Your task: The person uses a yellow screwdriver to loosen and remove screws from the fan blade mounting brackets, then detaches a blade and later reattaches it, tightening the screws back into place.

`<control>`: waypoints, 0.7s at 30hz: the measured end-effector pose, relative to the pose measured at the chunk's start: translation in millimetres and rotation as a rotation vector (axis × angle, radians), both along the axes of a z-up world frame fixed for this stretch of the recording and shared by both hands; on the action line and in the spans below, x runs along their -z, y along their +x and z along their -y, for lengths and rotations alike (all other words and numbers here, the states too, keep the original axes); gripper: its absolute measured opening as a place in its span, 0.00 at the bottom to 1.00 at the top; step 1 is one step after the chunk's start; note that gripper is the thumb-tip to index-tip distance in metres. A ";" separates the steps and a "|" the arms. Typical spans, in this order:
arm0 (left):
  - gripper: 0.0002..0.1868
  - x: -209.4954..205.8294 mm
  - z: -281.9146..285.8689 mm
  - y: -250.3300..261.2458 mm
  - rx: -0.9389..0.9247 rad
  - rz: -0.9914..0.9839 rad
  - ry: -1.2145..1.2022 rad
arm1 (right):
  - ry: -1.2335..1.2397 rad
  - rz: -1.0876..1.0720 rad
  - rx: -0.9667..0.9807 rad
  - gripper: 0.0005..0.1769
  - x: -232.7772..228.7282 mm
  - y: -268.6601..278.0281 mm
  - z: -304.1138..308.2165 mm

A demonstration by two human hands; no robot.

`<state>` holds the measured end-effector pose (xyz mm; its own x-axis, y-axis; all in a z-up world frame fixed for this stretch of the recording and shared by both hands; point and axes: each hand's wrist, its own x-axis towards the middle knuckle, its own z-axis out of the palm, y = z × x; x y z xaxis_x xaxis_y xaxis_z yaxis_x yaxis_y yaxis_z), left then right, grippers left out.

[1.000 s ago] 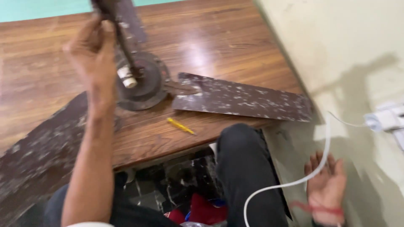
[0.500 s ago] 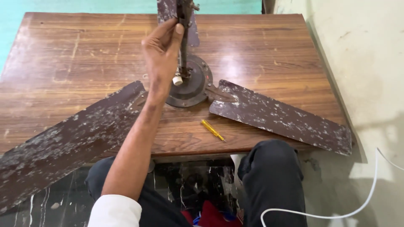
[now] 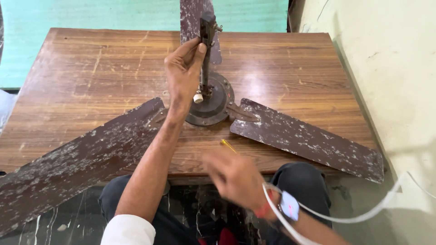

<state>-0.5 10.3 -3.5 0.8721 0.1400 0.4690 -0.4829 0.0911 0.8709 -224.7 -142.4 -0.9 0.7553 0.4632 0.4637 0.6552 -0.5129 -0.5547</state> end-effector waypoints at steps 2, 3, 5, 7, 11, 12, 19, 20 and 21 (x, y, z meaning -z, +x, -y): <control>0.12 1.2 -1.2 1.9 -0.006 -0.009 -0.005 | 0.256 -0.077 0.095 0.10 -6.7 45.4 -16.9; 0.12 1.7 -0.6 2.9 -0.004 -0.021 -0.013 | 0.288 -0.022 0.194 0.09 -9.4 64.7 -19.3; 0.12 1.8 -0.1 4.0 -0.015 -0.037 -0.008 | 0.401 0.039 0.328 0.07 -15.1 100.9 -20.0; 0.12 0.6 0.1 3.4 -0.044 -0.044 0.020 | 0.559 0.020 0.377 0.07 -21.9 133.5 -19.5; 0.13 -1.6 1.8 -1.0 -0.063 -0.041 0.023 | 0.777 0.010 0.320 0.07 -33.7 175.9 -12.5; 0.13 -2.0 2.2 -1.6 -0.067 -0.040 0.024 | 0.812 0.028 0.278 0.07 -34.5 181.1 -12.6; 0.15 -3.4 5.9 -3.7 -0.058 -0.040 0.006 | 0.867 0.020 0.183 0.07 -34.8 194.2 -17.0; 0.15 -3.6 5.6 -4.2 -0.056 -0.039 0.002 | 0.861 0.026 0.183 0.07 -35.4 195.5 -18.9; 0.15 -3.7 6.2 -4.5 -0.053 -0.037 -0.003 | 0.855 0.034 0.185 0.07 -36.0 196.4 -19.9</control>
<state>-5.0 4.2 0.3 0.8804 0.1874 0.4356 -0.4542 0.0688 0.8882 -28.3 -122.5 35.1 0.7636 -0.1823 0.6195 0.6254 -0.0297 -0.7797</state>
